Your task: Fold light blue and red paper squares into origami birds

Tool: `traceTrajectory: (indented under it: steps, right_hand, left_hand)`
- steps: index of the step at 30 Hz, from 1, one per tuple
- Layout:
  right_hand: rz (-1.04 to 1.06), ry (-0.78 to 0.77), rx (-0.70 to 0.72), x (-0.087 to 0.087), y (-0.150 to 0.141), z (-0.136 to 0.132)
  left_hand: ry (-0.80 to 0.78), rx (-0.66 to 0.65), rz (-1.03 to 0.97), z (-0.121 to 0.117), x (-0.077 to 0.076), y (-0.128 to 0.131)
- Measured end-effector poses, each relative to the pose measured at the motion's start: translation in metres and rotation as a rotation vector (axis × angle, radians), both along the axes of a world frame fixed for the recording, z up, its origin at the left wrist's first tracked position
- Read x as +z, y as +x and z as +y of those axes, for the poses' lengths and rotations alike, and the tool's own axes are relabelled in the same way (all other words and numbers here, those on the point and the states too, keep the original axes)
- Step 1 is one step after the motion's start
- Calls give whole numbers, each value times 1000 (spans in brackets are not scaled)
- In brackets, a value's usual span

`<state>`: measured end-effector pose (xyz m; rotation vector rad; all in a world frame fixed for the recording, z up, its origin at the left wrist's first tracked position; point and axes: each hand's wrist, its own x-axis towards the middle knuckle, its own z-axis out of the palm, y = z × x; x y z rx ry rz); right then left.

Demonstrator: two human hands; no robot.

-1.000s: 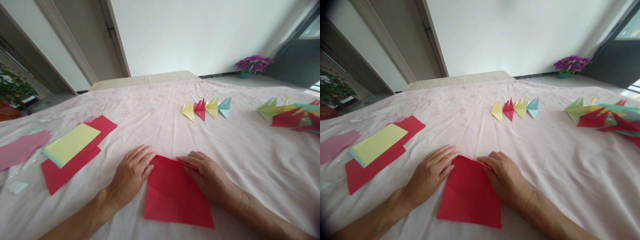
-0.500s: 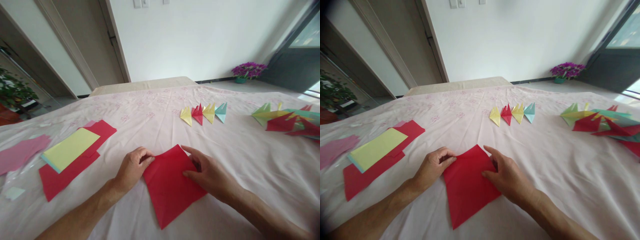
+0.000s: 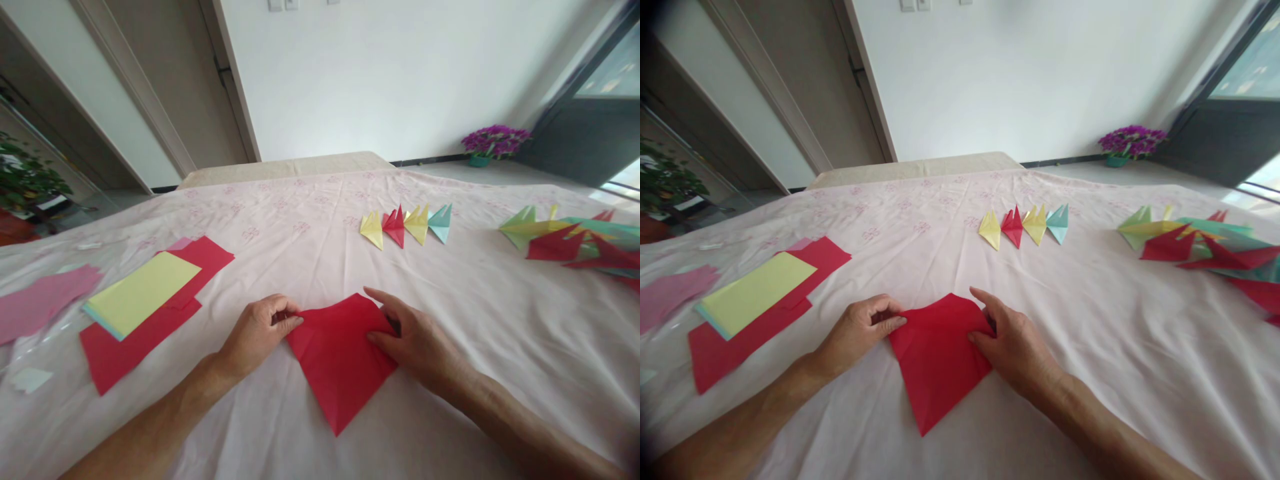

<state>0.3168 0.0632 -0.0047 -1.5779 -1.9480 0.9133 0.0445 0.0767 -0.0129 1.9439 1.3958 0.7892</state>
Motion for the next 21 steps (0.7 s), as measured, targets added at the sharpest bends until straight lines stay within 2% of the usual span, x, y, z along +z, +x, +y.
traceTrajectory:
  steps: [3,9,15,18,21]
  right_hand:
    - [19,10,-9,-2,1,0]
    - [-1,86,29,-6,1,-3]
    - [-131,459,313,-4,0,-7]
    - [-250,518,430,2,-1,-8]
    - [-378,545,483,8,-3,-10]
  left_hand:
    - [61,2,5,-1,0,0]
    - [157,-107,77,0,2,-1]
    - [497,-229,268,0,2,-8]
    - [594,-268,405,-3,3,-10]
    - [645,-300,508,-9,5,-9]
